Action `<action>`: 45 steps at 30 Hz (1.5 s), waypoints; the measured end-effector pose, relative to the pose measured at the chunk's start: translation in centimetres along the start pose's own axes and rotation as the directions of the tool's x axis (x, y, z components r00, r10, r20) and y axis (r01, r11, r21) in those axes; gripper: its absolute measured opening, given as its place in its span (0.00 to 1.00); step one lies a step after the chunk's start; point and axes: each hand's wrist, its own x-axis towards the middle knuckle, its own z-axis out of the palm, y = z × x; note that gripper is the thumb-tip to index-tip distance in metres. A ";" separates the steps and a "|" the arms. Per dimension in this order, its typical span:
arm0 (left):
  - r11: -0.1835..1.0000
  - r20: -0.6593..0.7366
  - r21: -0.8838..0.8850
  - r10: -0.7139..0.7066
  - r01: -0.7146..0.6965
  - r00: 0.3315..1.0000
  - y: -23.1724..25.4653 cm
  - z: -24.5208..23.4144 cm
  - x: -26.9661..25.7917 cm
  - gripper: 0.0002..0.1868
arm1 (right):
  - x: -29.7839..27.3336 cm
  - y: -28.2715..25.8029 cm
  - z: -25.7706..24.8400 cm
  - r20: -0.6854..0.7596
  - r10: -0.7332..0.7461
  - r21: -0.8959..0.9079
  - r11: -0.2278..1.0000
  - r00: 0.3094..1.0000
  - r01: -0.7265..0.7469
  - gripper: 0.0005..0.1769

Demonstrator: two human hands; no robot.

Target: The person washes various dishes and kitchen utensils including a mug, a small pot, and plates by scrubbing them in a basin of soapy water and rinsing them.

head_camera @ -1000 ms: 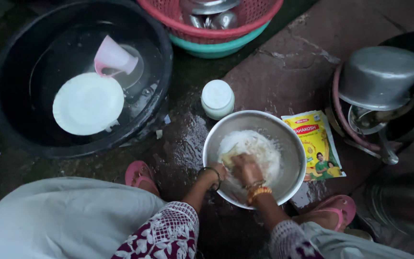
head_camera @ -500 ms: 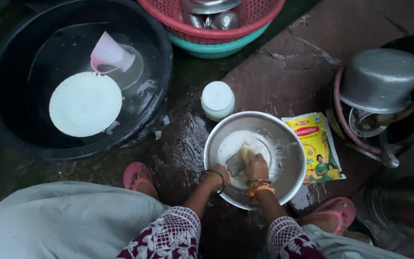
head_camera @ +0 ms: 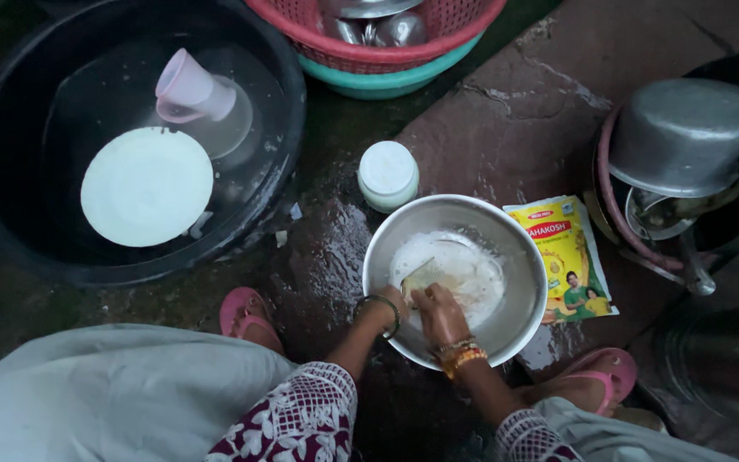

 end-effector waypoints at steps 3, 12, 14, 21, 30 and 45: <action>0.996 0.064 -0.080 -0.029 0.034 0.998 0.4 -0.8 -1.5 0.18 | 1.1 -0.5 -2.6 0.308 0.392 0.333 0.809 0.867 -0.484 0.08; 0.997 -0.001 -0.075 0.013 -0.013 1.000 1.7 -1.4 -3.0 0.18 | -0.1 -1.8 -1.5 0.116 0.167 0.027 0.985 0.979 -0.171 0.15; 0.995 -0.059 -0.098 0.005 -0.011 0.998 2.3 -1.7 -4.0 0.19 | 1.1 2.7 -1.8 0.164 0.257 0.064 0.961 0.952 -0.271 0.20; 0.992 -0.291 -0.034 -0.128 0.123 0.948 5.2 -4.3 -7.6 0.18 | 1.2 8.4 -2.1 0.182 0.602 -0.425 0.761 0.777 -0.490 0.19; 0.982 -0.272 -0.103 -0.182 0.160 0.945 5.0 -4.6 -9.3 0.17 | -0.2 -0.6 2.8 0.012 0.178 0.130 0.975 0.984 -0.178 0.19; 0.997 -0.225 -0.026 -0.078 0.074 0.971 4.3 -4.3 -9.3 0.15 | 0.1 0.9 -0.4 0.043 0.358 0.164 0.918 0.933 -0.360 0.19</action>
